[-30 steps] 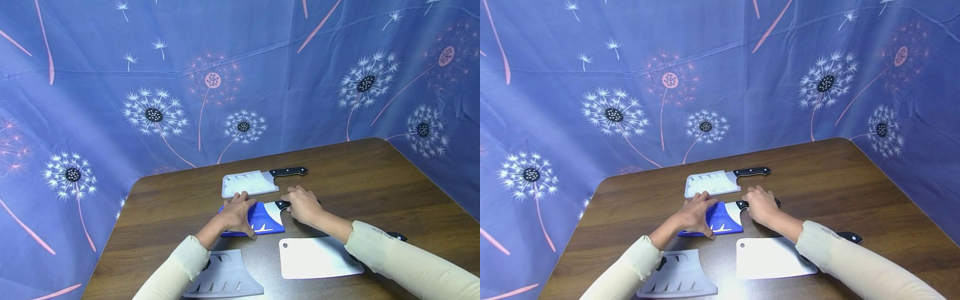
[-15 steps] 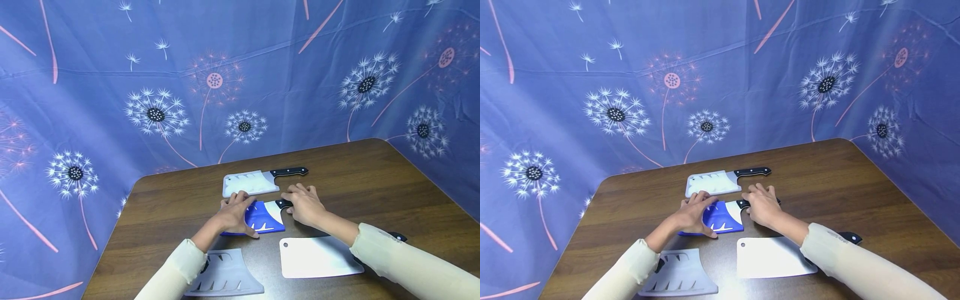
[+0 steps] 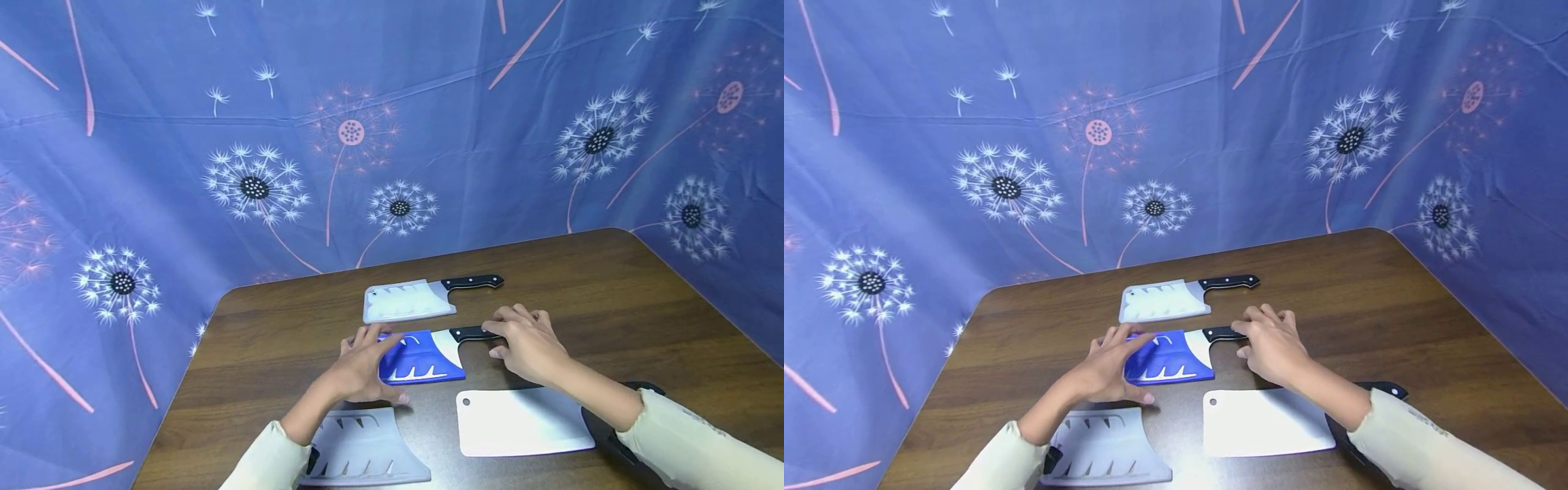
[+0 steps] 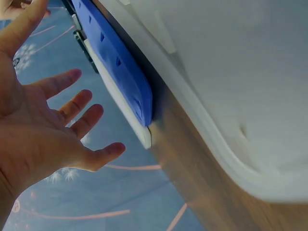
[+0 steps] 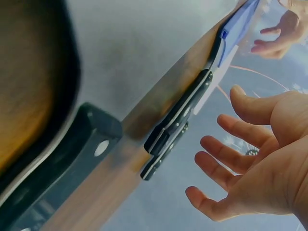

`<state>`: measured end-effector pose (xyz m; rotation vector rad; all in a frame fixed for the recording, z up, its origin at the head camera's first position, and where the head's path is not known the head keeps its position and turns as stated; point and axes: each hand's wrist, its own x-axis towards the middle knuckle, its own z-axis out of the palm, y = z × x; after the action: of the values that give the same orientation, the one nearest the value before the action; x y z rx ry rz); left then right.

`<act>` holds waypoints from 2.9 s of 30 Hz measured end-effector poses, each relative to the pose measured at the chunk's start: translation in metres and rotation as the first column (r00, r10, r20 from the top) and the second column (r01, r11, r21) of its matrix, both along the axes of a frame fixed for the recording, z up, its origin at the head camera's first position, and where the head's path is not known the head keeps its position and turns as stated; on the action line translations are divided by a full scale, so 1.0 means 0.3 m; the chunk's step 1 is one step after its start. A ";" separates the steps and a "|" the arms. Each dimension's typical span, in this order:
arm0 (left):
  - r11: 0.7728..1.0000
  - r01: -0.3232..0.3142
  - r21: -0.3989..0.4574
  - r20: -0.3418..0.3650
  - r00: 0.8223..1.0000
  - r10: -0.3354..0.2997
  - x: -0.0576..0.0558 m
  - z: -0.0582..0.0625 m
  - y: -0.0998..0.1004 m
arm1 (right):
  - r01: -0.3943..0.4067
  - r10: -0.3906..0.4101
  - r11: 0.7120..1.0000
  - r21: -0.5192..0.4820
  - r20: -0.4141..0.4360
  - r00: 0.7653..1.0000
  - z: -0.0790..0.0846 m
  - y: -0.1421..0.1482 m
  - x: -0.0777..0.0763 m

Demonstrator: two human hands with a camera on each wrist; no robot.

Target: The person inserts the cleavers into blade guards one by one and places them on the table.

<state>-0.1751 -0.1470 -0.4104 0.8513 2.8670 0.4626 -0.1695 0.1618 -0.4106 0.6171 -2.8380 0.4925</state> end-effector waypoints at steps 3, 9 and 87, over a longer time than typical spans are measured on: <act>1.000 -0.009 0.025 -0.018 1.000 0.010 0.029 0.007 -0.027 | 0.015 -0.015 1.000 -0.002 0.003 1.000 0.010 0.025 0.027; 0.999 -0.030 0.032 -0.002 1.000 0.030 0.070 0.015 -0.062 | 0.040 -0.039 0.998 -0.044 0.017 0.999 0.015 0.074 0.071; 0.988 -0.045 -0.147 0.080 0.995 0.058 0.303 -0.060 -0.084 | 0.115 -0.120 0.991 0.072 0.066 0.991 -0.115 0.388 0.227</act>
<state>-0.0841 -0.1722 -0.4284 0.7178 2.8100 0.2835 -0.1013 0.2783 -0.4451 0.4492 -2.9468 0.4070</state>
